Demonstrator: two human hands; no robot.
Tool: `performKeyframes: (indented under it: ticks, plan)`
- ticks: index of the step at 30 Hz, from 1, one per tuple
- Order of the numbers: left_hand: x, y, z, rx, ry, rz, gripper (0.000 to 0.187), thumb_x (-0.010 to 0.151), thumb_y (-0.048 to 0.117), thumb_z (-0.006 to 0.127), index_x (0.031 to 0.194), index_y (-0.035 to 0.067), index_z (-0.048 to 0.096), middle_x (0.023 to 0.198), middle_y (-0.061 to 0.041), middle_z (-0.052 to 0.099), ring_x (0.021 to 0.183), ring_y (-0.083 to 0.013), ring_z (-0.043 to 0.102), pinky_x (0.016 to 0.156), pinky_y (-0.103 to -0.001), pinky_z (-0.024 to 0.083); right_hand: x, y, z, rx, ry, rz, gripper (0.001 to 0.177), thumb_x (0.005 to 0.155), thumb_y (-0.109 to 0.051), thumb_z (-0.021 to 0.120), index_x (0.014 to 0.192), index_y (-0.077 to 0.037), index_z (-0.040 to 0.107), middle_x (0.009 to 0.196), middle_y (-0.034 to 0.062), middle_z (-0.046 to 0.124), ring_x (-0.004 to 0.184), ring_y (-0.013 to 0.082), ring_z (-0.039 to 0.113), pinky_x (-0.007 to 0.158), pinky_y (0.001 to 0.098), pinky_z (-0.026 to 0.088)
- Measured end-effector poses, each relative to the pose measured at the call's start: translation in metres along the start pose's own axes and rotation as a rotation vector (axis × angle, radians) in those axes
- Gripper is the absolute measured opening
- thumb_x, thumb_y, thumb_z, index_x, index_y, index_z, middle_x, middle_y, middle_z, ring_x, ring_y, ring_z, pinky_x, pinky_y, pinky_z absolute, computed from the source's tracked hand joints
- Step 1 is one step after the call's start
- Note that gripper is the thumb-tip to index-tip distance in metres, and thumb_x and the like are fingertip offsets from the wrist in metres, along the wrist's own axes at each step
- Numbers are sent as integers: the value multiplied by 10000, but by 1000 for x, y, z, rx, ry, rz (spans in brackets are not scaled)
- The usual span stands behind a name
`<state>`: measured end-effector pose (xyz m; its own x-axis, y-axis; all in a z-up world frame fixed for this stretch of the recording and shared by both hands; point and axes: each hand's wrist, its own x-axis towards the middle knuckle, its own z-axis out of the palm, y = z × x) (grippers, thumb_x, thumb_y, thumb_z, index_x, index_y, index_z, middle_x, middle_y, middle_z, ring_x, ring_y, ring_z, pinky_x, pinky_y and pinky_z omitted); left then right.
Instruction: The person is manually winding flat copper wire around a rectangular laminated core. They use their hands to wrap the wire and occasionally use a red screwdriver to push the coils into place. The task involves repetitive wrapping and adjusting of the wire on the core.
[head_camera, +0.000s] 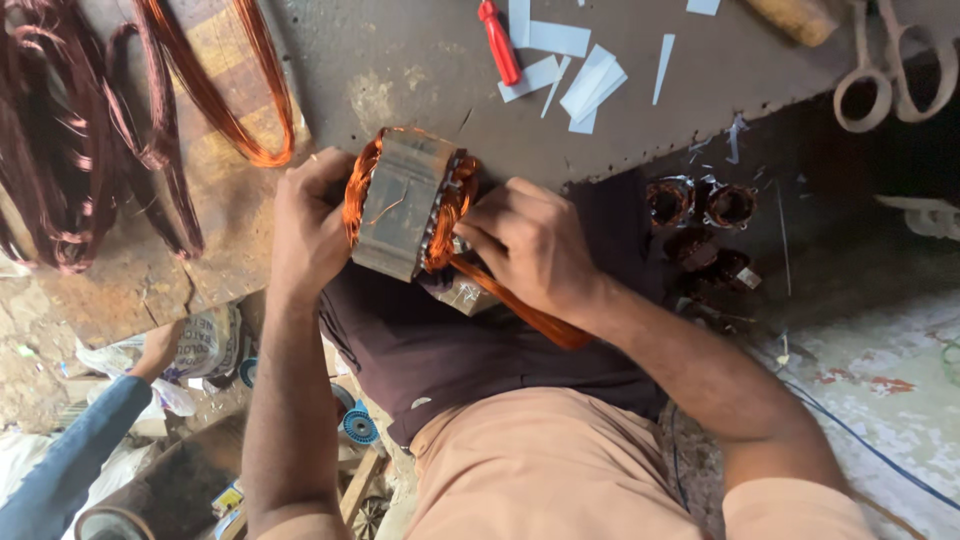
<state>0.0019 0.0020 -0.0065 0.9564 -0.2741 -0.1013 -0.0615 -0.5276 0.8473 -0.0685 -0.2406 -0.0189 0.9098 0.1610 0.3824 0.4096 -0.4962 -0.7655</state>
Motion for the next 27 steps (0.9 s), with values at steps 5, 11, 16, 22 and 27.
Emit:
performKeyframes:
  ticks: [5, 11, 16, 22, 27]
  plan:
    - [-3, 1, 0, -16, -10, 24, 222, 946, 135, 774, 960, -48, 650, 774, -37, 571, 764, -66, 511, 657, -265, 432, -5, 2, 1, 4, -13, -5, 99, 857, -30, 805, 917, -5, 730, 890, 92, 707, 845, 282, 668, 756, 422, 540]
    - [-2, -3, 0, 83, 10, 71, 213, 947, 144, 753, 994, -42, 662, 781, -55, 569, 748, -97, 521, 655, -283, 414, -27, 3, 0, 18, -4, -94, 219, 909, 17, 719, 1128, 23, 722, 1069, 93, 677, 1004, 275, 617, 882, 417, 510]
    - [-2, -5, 1, 93, 20, 10, 239, 950, 160, 762, 965, -47, 643, 764, -69, 544, 724, -102, 503, 634, -291, 408, -36, 5, 9, -80, -77, -105, 321, 908, 18, 684, 1226, -20, 700, 1140, 61, 643, 1031, 275, 557, 897, 431, 432]
    - [-3, -5, 1, 10, 0, 99, 228, 954, 140, 768, 1011, -53, 660, 833, -36, 614, 814, -76, 568, 705, -257, 460, -31, 5, 6, -80, -91, -111, 312, 911, -11, 715, 1219, -55, 704, 1139, 60, 622, 1042, 269, 551, 931, 441, 441]
    - [2, 13, -18, 1053, 152, 380, 202, 892, 142, 789, 1093, 154, 809, 1000, -46, 755, 756, -153, 634, 620, -313, 377, -39, 2, -15, -78, -44, -42, 246, 919, -35, 744, 1158, -43, 687, 1118, 87, 652, 1026, 304, 628, 911, 427, 506]
